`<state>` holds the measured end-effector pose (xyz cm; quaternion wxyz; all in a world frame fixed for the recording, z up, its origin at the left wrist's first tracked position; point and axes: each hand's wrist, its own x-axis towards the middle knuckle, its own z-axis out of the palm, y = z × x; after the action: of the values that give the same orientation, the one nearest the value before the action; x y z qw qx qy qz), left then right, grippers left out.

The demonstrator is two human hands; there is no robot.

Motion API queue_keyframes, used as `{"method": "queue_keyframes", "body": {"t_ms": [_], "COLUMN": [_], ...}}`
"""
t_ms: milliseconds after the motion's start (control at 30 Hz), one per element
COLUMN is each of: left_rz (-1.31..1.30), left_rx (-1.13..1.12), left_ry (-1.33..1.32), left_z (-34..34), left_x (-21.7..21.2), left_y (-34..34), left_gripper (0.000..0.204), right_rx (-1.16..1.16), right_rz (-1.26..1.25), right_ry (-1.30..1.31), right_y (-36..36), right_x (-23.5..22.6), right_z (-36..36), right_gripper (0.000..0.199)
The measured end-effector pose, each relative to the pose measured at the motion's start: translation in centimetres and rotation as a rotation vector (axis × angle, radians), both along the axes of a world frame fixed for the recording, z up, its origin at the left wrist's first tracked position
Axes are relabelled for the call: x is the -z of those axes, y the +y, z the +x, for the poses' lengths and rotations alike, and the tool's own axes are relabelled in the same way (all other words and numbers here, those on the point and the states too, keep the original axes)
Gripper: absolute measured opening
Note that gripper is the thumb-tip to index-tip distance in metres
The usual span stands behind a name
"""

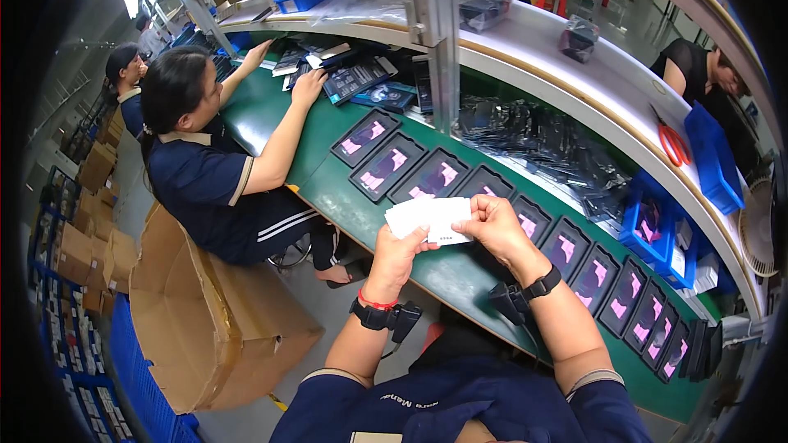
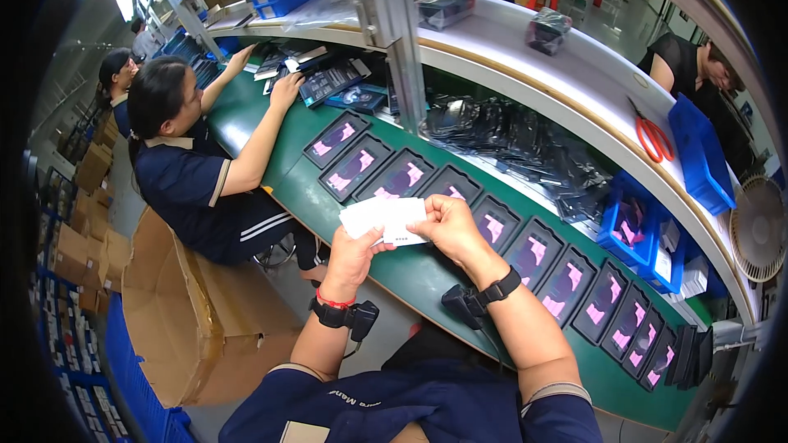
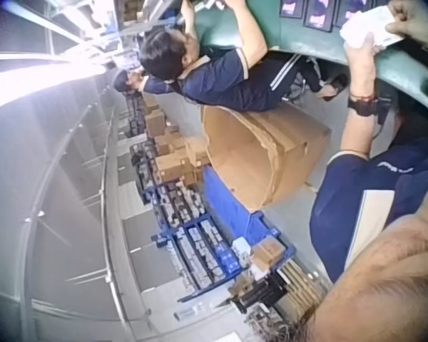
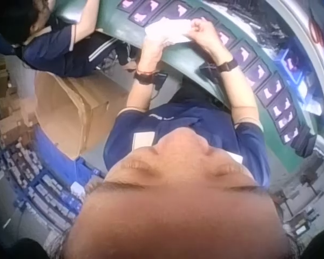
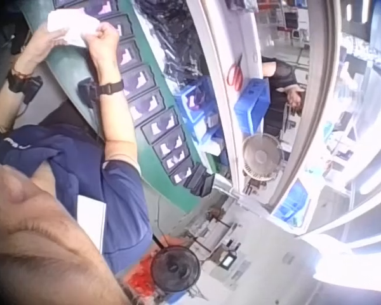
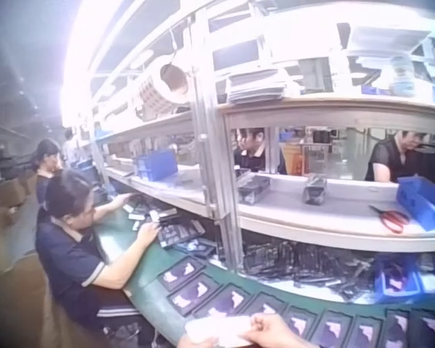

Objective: The recorder is seen placing electronic components into plastic trays, applying adhesive labels, and placing them into anti-static bags on a factory assembly line.

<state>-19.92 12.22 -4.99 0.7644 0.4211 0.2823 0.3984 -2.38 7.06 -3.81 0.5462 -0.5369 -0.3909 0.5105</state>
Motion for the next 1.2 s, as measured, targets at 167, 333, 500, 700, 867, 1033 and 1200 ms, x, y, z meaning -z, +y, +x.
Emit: {"method": "queue_keyframes", "body": {"t_ms": [167,333,500,700,867,1033,1200], "left_rz": [0.048,0.112,0.095,0.07,-0.012,-0.015,-0.012], "left_rx": [-0.079,-0.346,-0.37,-0.343,-0.323,-0.369,-0.439], "left_ry": [-0.022,0.102,0.11,0.157,0.1,0.095,0.193], "left_z": [-2.6,-6.7,-7.5,-8.8,-7.5,-8.6,-9.2], "left_x": [0.8,1.2,1.6,2.7,2.6,2.7,2.7], "left_y": [2.5,5.1,5.6,7.1,8.9,8.7,7.7], "left_gripper": [0.036,0.035,0.034,0.036,0.03,0.029,0.03], "right_rx": [0.022,0.185,0.235,-0.126,-0.081,0.141,-0.032], "right_rz": [-0.091,-0.112,-0.067,0.022,-0.024,-0.018,0.148], "right_ry": [-0.003,-0.089,0.077,-0.293,-0.406,-1.009,-1.388], "right_y": [2.8,10.4,19.7,17.1,17.4,19.9,21.7], "right_x": [-0.9,-0.4,0.7,-0.6,1.6,1.9,1.1], "right_z": [-2.8,-4.3,-5.9,-8.3,-6.2,-4.6,-9.1], "right_gripper": [0.019,0.01,0.014,0.031,0.01,0.018,0.048]}}
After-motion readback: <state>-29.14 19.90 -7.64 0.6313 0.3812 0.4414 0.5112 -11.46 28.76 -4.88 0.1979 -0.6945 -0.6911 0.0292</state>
